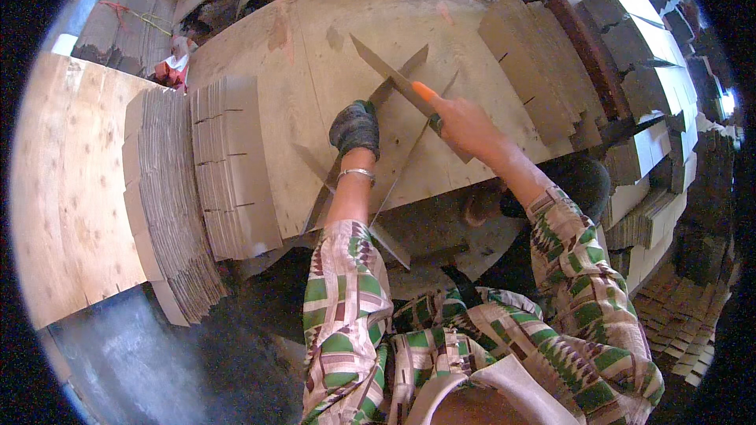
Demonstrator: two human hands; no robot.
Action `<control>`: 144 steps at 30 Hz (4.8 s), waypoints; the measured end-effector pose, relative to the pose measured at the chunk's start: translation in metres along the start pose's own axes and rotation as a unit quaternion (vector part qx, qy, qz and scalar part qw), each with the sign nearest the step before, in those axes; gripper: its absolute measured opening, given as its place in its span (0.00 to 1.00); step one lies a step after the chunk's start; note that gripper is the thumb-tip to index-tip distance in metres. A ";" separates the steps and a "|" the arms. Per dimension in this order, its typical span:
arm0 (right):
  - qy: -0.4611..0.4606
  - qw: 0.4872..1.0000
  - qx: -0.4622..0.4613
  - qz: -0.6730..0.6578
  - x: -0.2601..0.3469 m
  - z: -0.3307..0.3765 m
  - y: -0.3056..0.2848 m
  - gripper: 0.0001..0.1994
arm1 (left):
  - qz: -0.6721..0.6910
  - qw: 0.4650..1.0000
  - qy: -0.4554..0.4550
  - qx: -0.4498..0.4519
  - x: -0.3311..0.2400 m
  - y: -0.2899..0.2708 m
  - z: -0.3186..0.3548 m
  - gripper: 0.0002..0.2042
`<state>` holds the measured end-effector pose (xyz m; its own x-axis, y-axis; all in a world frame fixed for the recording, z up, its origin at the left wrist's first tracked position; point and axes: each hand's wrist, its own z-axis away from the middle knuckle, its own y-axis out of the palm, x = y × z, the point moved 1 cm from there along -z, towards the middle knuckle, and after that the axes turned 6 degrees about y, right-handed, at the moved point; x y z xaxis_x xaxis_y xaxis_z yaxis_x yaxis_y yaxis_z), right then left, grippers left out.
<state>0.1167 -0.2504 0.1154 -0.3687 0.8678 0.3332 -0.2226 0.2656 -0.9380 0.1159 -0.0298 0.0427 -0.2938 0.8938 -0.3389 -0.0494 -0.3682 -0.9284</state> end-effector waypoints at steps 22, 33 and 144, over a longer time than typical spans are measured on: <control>0.067 0.995 0.063 -0.038 0.016 0.011 -0.023 0.41 | 0.032 0.979 0.151 -0.130 -0.013 -0.028 0.052 0.24; -0.011 1.000 0.004 -0.001 -0.005 0.006 -0.008 0.33 | 0.016 0.980 0.159 0.114 -0.035 0.026 0.088 0.15; 0.081 0.949 0.115 -0.284 -0.055 0.062 0.095 0.18 | -0.215 0.940 -0.242 -0.111 0.406 -0.234 0.106 0.33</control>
<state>0.0605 -0.2991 0.0138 0.0077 0.6705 0.7419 -0.5414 0.6265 -0.5606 -0.0928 0.3925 0.1384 -0.6943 0.7069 0.1347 -0.0791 0.1111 -0.9907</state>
